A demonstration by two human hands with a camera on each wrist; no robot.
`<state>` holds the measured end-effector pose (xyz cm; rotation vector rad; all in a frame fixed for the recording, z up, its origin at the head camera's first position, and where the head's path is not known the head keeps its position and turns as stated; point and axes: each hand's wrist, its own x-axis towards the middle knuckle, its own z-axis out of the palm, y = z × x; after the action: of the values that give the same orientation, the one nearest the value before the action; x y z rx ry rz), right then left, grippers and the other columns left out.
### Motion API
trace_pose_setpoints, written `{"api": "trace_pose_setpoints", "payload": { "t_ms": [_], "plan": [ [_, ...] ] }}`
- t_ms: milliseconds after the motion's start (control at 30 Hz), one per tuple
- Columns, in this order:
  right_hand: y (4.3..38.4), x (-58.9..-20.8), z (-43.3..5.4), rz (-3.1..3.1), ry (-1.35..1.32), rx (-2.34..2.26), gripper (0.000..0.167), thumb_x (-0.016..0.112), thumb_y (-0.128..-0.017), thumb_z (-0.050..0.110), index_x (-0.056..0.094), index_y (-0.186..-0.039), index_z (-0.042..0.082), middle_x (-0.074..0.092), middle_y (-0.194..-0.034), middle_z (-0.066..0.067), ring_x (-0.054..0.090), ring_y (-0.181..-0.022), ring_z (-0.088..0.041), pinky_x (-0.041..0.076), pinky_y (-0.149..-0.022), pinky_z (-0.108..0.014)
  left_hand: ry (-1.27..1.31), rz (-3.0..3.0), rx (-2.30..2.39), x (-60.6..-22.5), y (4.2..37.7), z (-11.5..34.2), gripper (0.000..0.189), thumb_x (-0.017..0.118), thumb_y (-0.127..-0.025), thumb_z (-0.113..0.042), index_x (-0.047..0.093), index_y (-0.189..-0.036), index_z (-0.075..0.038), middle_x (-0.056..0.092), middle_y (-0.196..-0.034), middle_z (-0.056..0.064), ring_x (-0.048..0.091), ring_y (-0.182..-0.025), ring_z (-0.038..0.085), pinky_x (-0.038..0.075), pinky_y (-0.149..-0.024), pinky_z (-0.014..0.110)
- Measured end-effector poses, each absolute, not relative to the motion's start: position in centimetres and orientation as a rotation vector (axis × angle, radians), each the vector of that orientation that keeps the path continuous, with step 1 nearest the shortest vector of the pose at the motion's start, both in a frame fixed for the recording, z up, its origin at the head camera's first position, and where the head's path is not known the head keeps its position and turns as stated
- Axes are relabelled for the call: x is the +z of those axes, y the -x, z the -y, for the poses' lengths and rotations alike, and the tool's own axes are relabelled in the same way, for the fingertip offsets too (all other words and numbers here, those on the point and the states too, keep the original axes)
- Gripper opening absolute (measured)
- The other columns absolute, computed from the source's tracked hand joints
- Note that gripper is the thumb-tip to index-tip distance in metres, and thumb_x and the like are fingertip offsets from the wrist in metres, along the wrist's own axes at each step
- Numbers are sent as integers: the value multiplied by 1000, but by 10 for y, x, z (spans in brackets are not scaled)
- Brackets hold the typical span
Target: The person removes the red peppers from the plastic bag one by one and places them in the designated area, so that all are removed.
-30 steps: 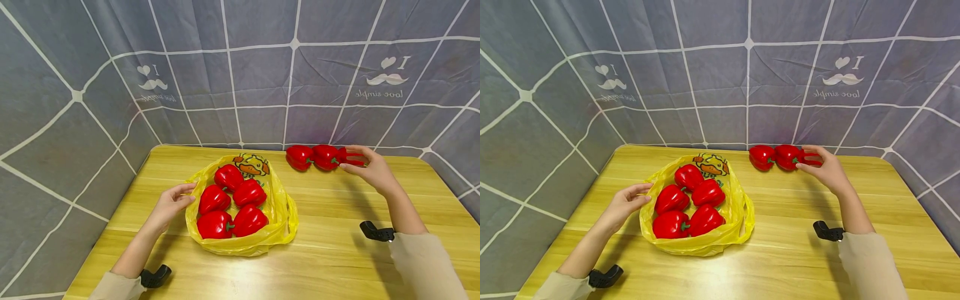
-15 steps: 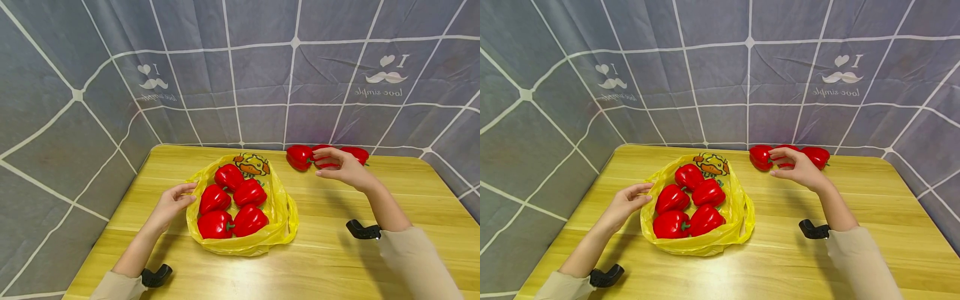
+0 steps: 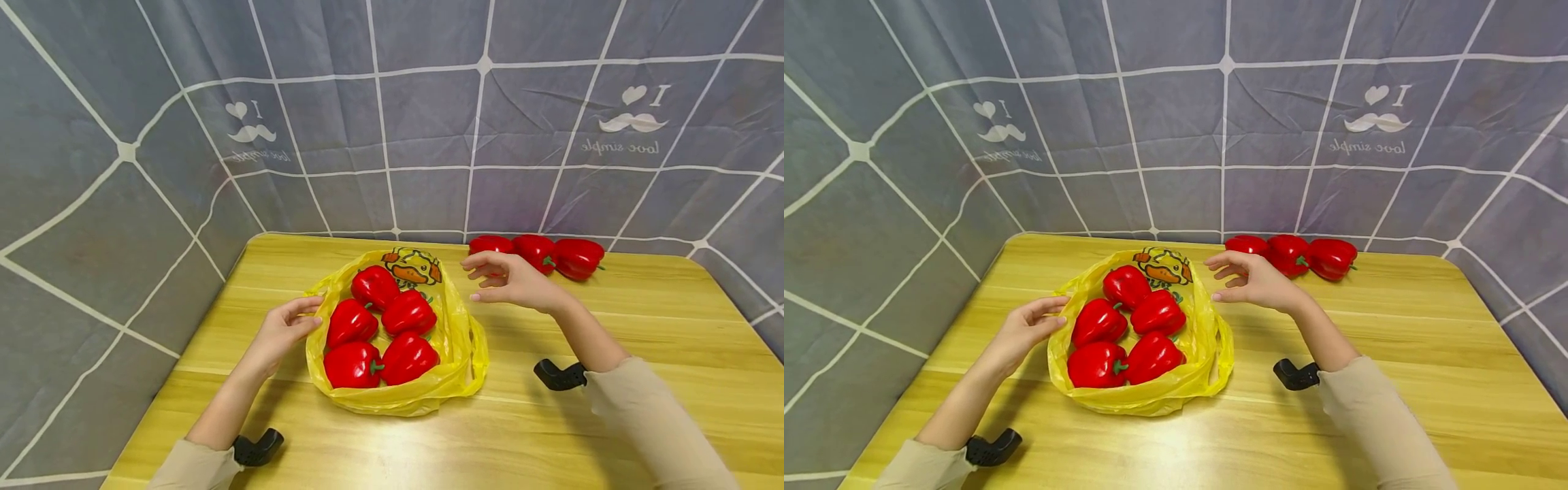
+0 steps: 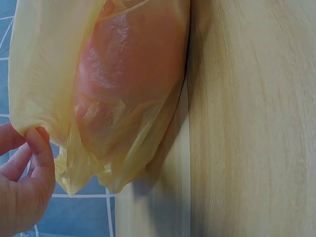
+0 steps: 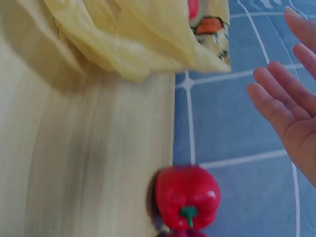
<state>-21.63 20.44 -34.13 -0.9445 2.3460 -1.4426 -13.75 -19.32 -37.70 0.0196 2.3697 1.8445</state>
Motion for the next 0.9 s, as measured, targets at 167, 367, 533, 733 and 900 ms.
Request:
{"api": "trace_pose_setpoints", "payload": {
  "t_ms": [167, 367, 533, 733, 900],
  "plan": [
    [220, -349, -185, -2267, 993, -1421, 50, 73, -79, 7, 53, -124, -3, 54, -123, -19, 53, -110, -37, 46, -91, -43, -32, -2366, 1855, -377, 138, 192, 43, 60, -89, -4, 49, -128, 7, 53, -117, 23, 56, -85, 10, 49, -75, 18],
    [222, -359, -167, -2225, 986, -1402, 50, 73, -79, 9, 54, -124, 0, 54, -125, -18, 50, -113, -40, 43, -95, -47, -36, -2370, 1845, -376, 138, 193, 43, 60, -89, -4, 49, -129, 7, 53, -118, 23, 56, -86, 10, 48, -76, 18],
    [224, -365, -156, -2194, 976, -1386, 54, 74, -78, 9, 52, -126, -2, 52, -129, -18, 50, -115, -39, 40, -97, -49, -37, -2372, 1847, -377, 137, 194, 43, 60, -89, -3, 49, -129, 8, 53, -117, 24, 56, -86, 10, 48, -76, 18],
    [228, -371, -145, -2182, 1002, -1380, 52, 76, -77, 10, 54, -125, 1, 50, -129, -20, 50, -115, -38, 41, -96, -47, -45, -2370, 1853, -378, 137, 193, 43, 61, -88, -3, 49, -128, 8, 54, -116, 23, 56, -86, 11, 48, -76, 18],
    [232, -379, -140, -2166, 1011, -1396, 51, 76, -76, 6, 56, -122, -2, 51, -125, -21, 50, -113, -39, 43, -95, -45, -37, -2371, 1847, -379, 138, 193, 42, 60, -88, -3, 50, -128, 8, 53, -116, 23, 56, -86, 11, 48, -76, 18]
  ]
}}
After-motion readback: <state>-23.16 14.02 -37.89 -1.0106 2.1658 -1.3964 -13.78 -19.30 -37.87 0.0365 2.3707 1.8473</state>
